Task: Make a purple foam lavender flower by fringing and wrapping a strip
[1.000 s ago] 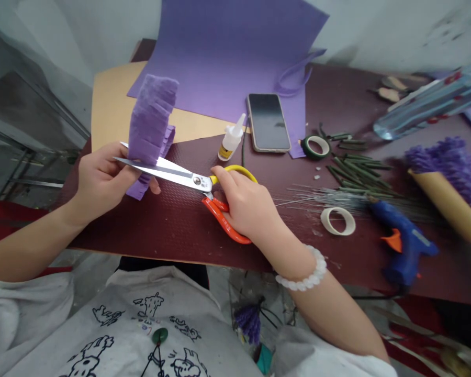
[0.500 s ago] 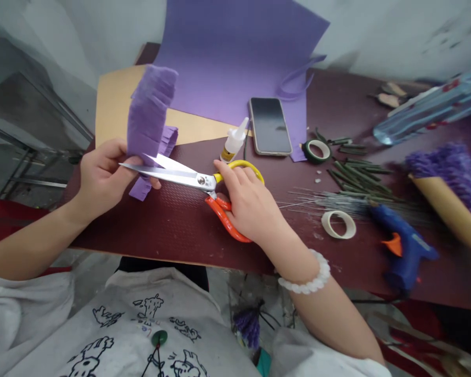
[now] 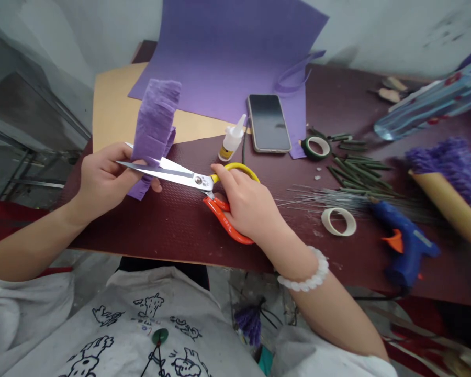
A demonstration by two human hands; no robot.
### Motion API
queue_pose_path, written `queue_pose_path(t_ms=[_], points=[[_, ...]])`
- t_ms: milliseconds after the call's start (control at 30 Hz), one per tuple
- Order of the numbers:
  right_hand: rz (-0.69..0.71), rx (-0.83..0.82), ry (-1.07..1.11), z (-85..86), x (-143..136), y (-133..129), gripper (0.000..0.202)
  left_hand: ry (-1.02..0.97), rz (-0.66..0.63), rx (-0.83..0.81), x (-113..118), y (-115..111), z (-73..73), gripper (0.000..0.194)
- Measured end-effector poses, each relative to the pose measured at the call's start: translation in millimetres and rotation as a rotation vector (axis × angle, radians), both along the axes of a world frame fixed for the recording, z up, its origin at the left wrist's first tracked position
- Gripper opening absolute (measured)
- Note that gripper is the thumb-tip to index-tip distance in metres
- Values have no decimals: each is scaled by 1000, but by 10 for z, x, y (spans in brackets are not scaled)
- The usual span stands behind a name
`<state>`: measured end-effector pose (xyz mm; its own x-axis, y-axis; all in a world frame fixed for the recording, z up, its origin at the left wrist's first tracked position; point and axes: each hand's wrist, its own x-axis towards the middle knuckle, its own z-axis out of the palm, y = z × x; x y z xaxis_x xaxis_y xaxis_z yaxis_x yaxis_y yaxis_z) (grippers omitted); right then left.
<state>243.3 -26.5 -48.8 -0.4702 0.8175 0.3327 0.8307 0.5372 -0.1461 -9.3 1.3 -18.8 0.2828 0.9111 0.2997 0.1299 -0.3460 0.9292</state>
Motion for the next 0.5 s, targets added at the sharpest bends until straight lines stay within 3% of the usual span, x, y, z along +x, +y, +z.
queue_pose_path(t_ms=[267, 500], points=[[39, -74, 10, 44, 27, -1, 50, 17, 35, 6, 14, 7, -11, 17], [15, 12, -35, 30, 10, -2, 44, -7, 29, 14, 23, -4, -16, 12]])
